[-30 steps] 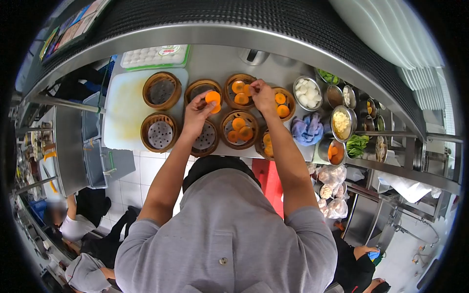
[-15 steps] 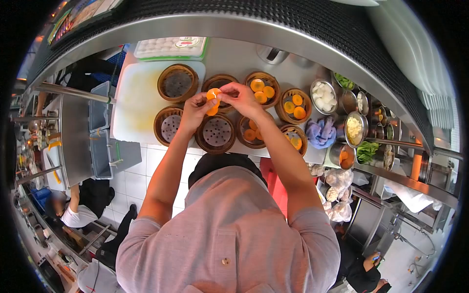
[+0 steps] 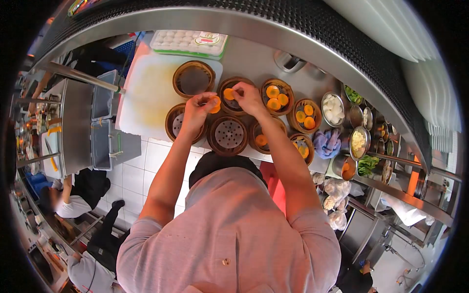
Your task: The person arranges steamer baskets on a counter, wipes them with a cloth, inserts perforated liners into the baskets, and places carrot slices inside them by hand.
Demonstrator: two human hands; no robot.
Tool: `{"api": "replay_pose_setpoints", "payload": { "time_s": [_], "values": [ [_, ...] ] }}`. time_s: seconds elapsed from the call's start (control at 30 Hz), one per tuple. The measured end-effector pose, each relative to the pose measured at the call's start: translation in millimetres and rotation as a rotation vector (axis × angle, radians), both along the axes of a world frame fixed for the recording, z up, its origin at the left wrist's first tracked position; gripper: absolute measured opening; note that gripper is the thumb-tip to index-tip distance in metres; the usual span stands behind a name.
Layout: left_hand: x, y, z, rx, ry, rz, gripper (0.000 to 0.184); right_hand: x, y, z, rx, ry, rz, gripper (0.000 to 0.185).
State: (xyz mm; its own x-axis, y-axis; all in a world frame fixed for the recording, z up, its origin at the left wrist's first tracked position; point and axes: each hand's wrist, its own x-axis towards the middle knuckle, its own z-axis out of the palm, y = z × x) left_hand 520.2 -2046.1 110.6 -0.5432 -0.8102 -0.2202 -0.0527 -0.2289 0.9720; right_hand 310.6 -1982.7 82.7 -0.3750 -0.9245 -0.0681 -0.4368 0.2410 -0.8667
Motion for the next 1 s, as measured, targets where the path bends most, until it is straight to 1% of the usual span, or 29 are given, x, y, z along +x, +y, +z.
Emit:
{"api": "replay_pose_setpoints", "payload": {
  "time_s": [0.07, 0.13, 0.2, 0.23, 0.27, 0.3, 0.33, 0.37, 0.4, 0.43, 0.53, 0.57, 0.6, 0.73, 0.77, 0.83, 0.87, 0.93, 1.0],
  "values": [
    [3, -3, 3, -0.003, 0.019, -0.012, 0.029, 3, -7, -2, 0.025, 0.044, 0.063, 0.017],
    [5, -5, 0, 0.022, -0.002, 0.008, 0.03, 4, -6, 0, -0.006, 0.02, 0.064, 0.018],
    [6, -9, -8, -0.002, -0.005, 0.009, 0.03, 10, 2, 32, 0.128, -0.214, -0.011, 0.019],
    [6, -12, -13, -0.027, -0.008, 0.014, 0.03, 9, 6, 40, 0.13, -0.21, -0.003, 0.019],
    [5, -14, -7, -0.025, -0.005, 0.024, 0.03, 7, 11, 46, 0.103, -0.387, 0.015, 0.019],
    [2, -13, 5, -0.009, 0.04, -0.025, 0.03, 9, 14, 53, 0.08, -0.567, 0.029, 0.02],
    [0, -10, 11, 0.007, 0.083, -0.078, 0.03, 12, 16, 59, 0.086, -0.567, 0.029, 0.02],
    [-2, -8, 10, 0.009, 0.084, -0.08, 0.03, 15, 16, 68, 0.107, -0.535, 0.078, 0.019],
    [-5, -6, 9, 0.072, 0.134, -0.116, 0.03, 16, 15, 74, 0.125, -0.5, 0.126, 0.018],
    [-7, -6, 7, 0.134, 0.183, -0.154, 0.03, 17, 15, 72, 0.121, -0.496, 0.119, 0.018],
    [-8, -7, -5, 0.111, 0.151, -0.157, 0.03, 20, 14, 64, 0.058, -0.532, 0.057, 0.015],
    [-8, -8, -8, 0.111, 0.152, -0.161, 0.03, 20, 13, 63, 0.052, -0.582, 0.033, 0.014],
    [-7, -9, -11, 0.092, 0.175, -0.149, 0.028, 20, 13, 63, 0.046, -0.633, 0.009, 0.012],
    [-7, -13, -10, 0.066, 0.228, -0.086, 0.025, 16, 11, 55, 0.009, -0.674, -0.005, 0.012],
    [-8, -12, -4, 0.065, 0.228, -0.086, 0.025, 16, 11, 54, 0.012, -0.655, 0.02, 0.012],
    [-10, -11, 8, 0.153, 0.284, -0.048, 0.025, 15, 9, 55, 0.014, -0.635, 0.045, 0.012],
    [-10, -12, 4, 0.152, 0.285, -0.047, 0.025, 15, 8, 55, 0.022, -0.591, 0.057, 0.012],
    [-8, -16, -8, 0.063, 0.239, -0.08, 0.026, 14, 6, 56, 0.03, -0.548, 0.069, 0.013],
    [-5, -19, -10, 0.079, 0.223, -0.048, 0.026, 13, 6, 59, 0.028, -0.484, 0.013, 0.013]
  ]
}}
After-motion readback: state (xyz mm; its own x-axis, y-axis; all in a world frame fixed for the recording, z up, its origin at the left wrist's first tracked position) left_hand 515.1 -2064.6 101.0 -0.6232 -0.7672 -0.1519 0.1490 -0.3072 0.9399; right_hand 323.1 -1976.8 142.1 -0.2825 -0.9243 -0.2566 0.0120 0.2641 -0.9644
